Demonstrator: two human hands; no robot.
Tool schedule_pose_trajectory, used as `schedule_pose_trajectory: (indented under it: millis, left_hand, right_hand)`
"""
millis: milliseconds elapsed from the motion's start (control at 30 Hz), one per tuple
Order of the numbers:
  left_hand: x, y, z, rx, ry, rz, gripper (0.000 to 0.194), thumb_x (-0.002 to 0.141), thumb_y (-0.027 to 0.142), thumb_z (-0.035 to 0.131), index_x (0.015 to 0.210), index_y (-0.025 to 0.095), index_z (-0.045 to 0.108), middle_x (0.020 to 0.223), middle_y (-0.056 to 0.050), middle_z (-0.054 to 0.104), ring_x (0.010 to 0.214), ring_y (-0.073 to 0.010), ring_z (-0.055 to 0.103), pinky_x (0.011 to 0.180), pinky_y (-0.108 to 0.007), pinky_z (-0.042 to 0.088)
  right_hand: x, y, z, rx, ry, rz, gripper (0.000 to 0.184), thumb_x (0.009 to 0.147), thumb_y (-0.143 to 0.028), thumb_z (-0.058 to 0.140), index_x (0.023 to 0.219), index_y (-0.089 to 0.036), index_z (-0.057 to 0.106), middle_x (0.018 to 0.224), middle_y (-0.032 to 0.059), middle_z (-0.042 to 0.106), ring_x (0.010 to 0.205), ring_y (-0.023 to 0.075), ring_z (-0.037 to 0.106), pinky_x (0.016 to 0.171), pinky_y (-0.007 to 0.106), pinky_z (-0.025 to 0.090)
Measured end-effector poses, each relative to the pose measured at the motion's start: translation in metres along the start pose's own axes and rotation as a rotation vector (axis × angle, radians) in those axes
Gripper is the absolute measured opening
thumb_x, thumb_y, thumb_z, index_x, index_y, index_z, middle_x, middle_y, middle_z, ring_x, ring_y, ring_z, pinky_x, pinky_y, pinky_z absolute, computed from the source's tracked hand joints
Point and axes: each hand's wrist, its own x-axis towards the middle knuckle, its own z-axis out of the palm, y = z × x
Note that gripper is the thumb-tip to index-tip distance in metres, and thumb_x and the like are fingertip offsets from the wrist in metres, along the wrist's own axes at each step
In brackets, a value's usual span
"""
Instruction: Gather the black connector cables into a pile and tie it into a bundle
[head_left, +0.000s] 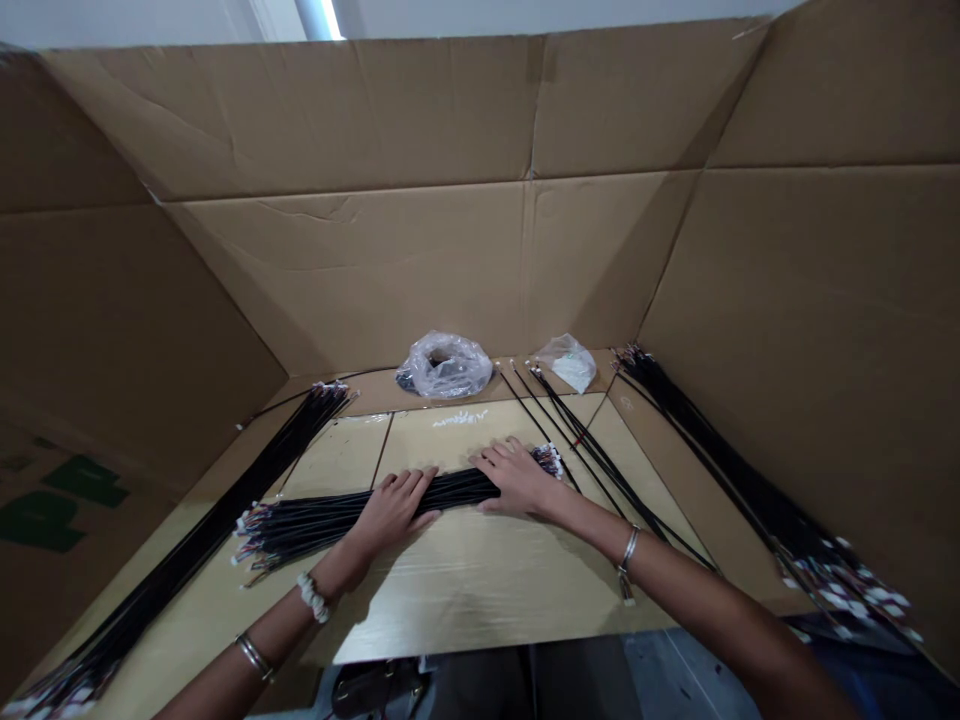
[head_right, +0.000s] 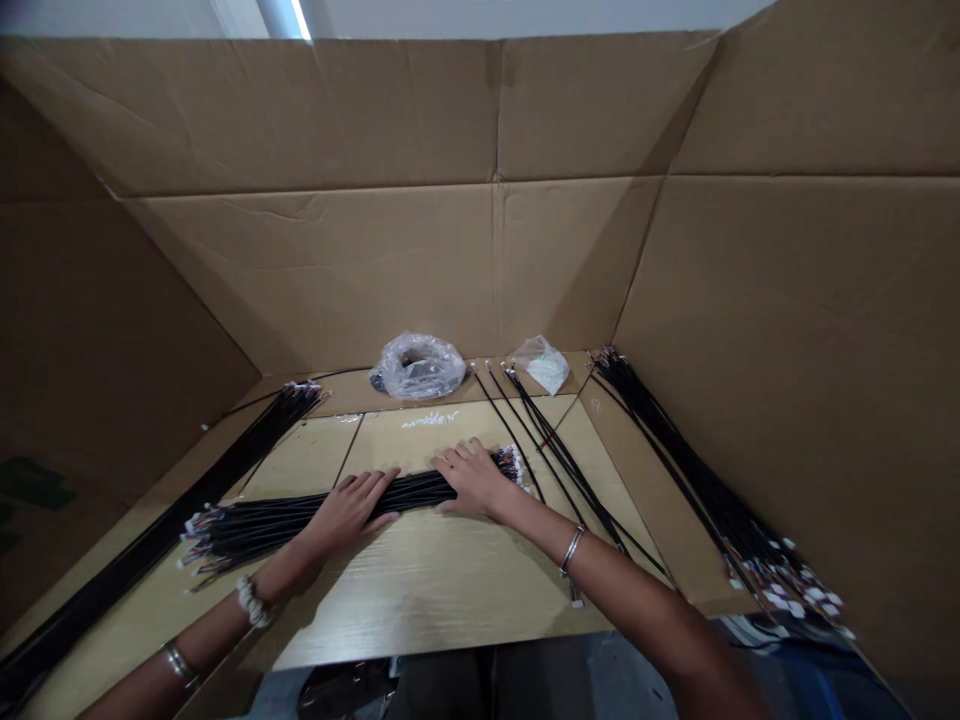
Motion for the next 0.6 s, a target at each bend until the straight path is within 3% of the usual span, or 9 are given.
schedule_pose_trajectory:
  millis: [100, 167, 233, 300, 433, 533, 600]
  left_hand:
    - [-0.002, 0.0, 0.001, 0.011, 0.057, 0.006, 0.066, 0.095, 0.056, 0.04, 0.145, 0.012, 0.044, 0.129, -0.018, 0.063, 0.115, -0.0305, 0.058, 0.096, -0.04, 0.04]
    - [-0.002, 0.001, 0.001, 0.023, 0.104, 0.011, 0.068, 0.094, 0.059, 0.039, 0.145, 0.013, 0.045, 0.13, -0.018, 0.063, 0.116, -0.0303, 0.057, 0.098, -0.04, 0.038]
    - [-0.001, 0.003, 0.001, 0.034, 0.136, 0.015, 0.071, 0.094, 0.061, 0.038, 0.145, 0.013, 0.045, 0.131, -0.018, 0.062, 0.118, -0.0308, 0.057, 0.1, -0.041, 0.037]
    - [0.0, 0.004, 0.0, 0.036, 0.162, 0.021, 0.072, 0.093, 0.062, 0.037, 0.145, 0.013, 0.045, 0.134, -0.018, 0.061, 0.119, -0.0315, 0.056, 0.102, -0.042, 0.035]
    - [0.0, 0.005, -0.001, 0.025, 0.184, 0.034, 0.074, 0.093, 0.065, 0.036, 0.144, 0.013, 0.047, 0.135, -0.018, 0.061, 0.121, -0.0317, 0.055, 0.104, -0.042, 0.033]
    - [0.0, 0.004, 0.0, 0.006, 0.192, 0.034, 0.077, 0.091, 0.068, 0.036, 0.145, 0.014, 0.046, 0.136, -0.018, 0.06, 0.122, -0.0321, 0.055, 0.105, -0.043, 0.033]
    - [-0.002, 0.003, 0.001, -0.007, 0.21, 0.033, 0.079, 0.089, 0.07, 0.037, 0.145, 0.015, 0.045, 0.138, -0.018, 0.059, 0.124, -0.0328, 0.054, 0.106, -0.044, 0.033]
  right_hand:
    - [-0.013, 0.014, -0.022, 0.088, 0.152, 0.104, 0.045, 0.095, -0.043, 0.053, 0.133, -0.019, 0.055, 0.13, 0.0137, 0.062, 0.122, 0.0263, 0.054, 0.105, 0.041, 0.035]
    - [-0.021, 0.034, -0.039, 0.097, 0.19, 0.327, 0.034, 0.101, -0.031, 0.038, 0.124, -0.019, 0.06, 0.126, 0.0118, 0.065, 0.118, 0.0226, 0.057, 0.099, 0.035, 0.039]
    - [-0.028, 0.057, -0.05, 0.078, 0.061, 0.591, 0.036, 0.102, -0.025, 0.032, 0.117, -0.018, 0.064, 0.12, 0.0116, 0.069, 0.11, 0.022, 0.063, 0.088, 0.03, 0.044]
    - [-0.03, 0.078, -0.054, 0.077, -0.048, 0.69, 0.033, 0.099, -0.023, 0.038, 0.11, -0.016, 0.068, 0.112, 0.0134, 0.072, 0.102, 0.0237, 0.066, 0.078, 0.029, 0.046]
    - [-0.021, 0.098, -0.042, 0.091, -0.21, 0.714, 0.02, 0.092, -0.025, 0.058, 0.097, -0.012, 0.071, 0.101, 0.0154, 0.072, 0.094, 0.0247, 0.068, 0.075, 0.03, 0.05]
    - [-0.008, 0.101, -0.03, 0.109, -0.282, 0.692, 0.028, 0.091, -0.033, 0.064, 0.111, -0.013, 0.065, 0.111, 0.0112, 0.067, 0.096, 0.0221, 0.066, 0.082, 0.037, 0.054]
    - [-0.002, 0.102, -0.025, 0.121, -0.257, 0.64, 0.035, 0.092, -0.036, 0.063, 0.12, -0.016, 0.06, 0.119, 0.0093, 0.063, 0.1, 0.0218, 0.064, 0.084, 0.042, 0.055]
